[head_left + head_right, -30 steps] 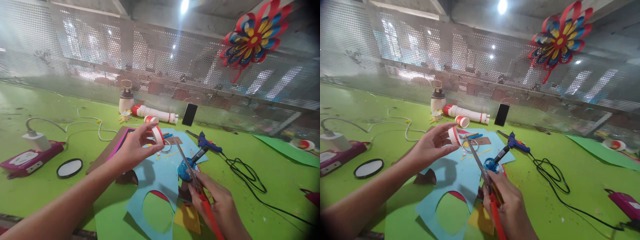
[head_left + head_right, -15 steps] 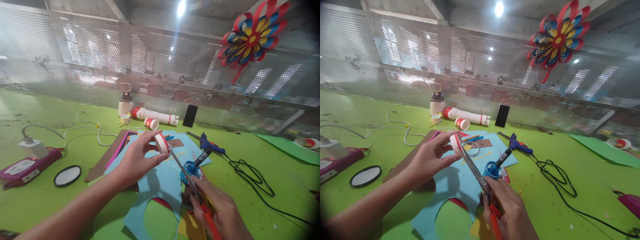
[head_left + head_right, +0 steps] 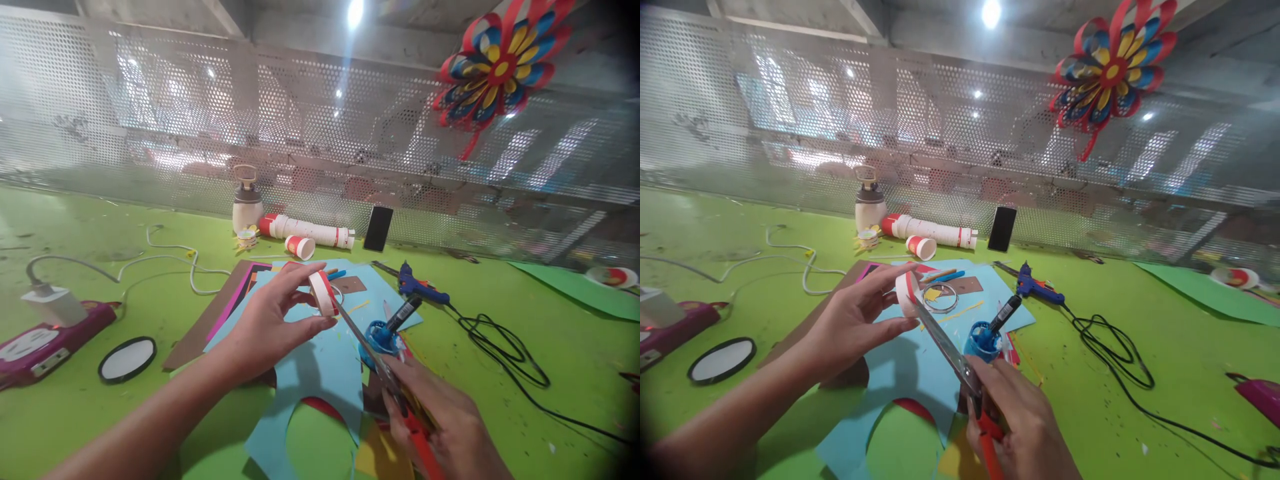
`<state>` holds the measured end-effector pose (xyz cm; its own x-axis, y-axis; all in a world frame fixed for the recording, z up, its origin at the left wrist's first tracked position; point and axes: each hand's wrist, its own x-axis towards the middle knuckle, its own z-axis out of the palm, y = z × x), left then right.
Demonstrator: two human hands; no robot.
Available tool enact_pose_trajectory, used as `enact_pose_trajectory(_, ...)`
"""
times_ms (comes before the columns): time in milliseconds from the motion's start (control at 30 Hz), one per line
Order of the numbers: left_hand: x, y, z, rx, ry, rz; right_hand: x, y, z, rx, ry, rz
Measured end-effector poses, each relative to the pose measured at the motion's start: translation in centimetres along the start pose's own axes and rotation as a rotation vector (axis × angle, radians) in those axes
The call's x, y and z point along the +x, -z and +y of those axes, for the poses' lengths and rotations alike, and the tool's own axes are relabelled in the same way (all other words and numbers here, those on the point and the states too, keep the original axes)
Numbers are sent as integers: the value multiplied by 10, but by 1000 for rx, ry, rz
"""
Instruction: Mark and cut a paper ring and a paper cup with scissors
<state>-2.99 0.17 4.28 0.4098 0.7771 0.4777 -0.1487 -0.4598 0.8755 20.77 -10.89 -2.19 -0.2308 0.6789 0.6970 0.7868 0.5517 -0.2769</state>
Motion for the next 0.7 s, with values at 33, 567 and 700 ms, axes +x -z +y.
enact_pose_trajectory(33,0,0,-1,3,-9,-4,-1,0,2,-12,15,8)
enact_pose_trajectory(567,0,1,2,-3,10,-18,-7,2,9,-82,6,-22)
enact_pose_trajectory(700,0,1,2,0,14,-25,-6,4,8,-97,-2,-14)
